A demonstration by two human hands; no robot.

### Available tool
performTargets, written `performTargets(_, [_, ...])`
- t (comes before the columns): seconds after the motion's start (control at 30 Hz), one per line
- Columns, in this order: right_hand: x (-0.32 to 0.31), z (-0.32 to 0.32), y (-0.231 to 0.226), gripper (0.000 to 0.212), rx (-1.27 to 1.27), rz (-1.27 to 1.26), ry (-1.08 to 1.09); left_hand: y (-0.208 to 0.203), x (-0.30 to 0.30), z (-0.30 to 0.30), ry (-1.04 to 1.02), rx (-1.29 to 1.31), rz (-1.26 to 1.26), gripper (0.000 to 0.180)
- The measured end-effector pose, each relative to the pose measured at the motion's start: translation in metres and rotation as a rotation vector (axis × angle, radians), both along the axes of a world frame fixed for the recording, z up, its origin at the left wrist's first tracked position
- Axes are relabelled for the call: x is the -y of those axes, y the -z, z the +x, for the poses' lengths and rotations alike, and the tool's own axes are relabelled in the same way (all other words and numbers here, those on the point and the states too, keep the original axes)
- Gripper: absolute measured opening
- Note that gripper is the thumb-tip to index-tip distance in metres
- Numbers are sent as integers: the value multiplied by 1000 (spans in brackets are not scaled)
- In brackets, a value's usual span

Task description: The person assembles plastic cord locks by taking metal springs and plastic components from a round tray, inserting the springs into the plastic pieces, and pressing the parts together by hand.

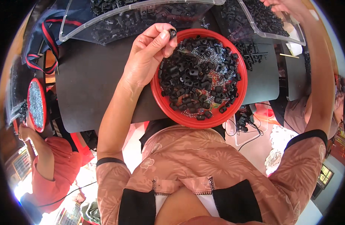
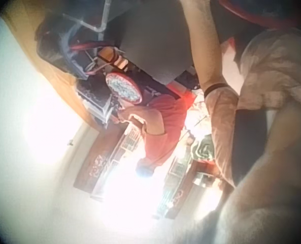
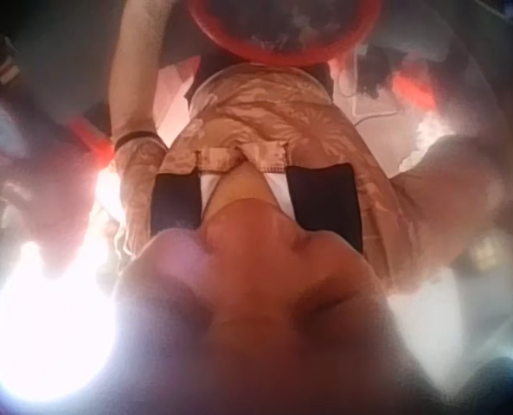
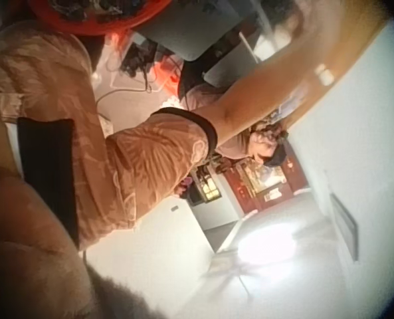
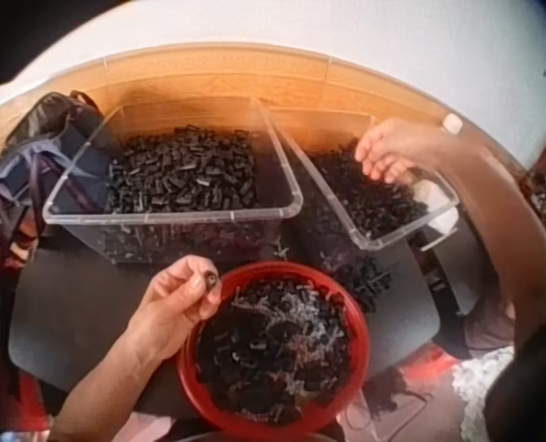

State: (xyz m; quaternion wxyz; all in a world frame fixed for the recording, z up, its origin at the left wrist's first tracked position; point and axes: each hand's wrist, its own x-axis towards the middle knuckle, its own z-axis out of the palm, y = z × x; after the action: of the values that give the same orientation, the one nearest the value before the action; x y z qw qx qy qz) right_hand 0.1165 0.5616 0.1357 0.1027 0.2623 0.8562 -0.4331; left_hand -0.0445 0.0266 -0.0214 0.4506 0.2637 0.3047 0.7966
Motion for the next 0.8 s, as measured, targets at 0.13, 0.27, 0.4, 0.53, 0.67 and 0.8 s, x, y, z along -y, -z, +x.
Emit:
performTargets(0.13, [98,-85,69,44,294,155,-72,-1,14,0,-81,-16,-110,16])
performTargets(0.27, [120,-106,106,57,432,341,-302,0,18,7,-143,-123,-247,17])
performTargets(0.4, [15,-65,163,77,98,708,-548,9,-4,18,-5,-33,13,13])
performTargets(0.53, [58,-96,154,73,-24,220,-400,1,9,16,-62,-20,-11,14])
performTargets(0.67, [126,-101,113,66,56,32,-366,-1,6,11,-38,-20,-26,15])
performTargets(0.8, [101,-100,125,59,122,100,-286,0,2,8,-23,-21,-17,16])
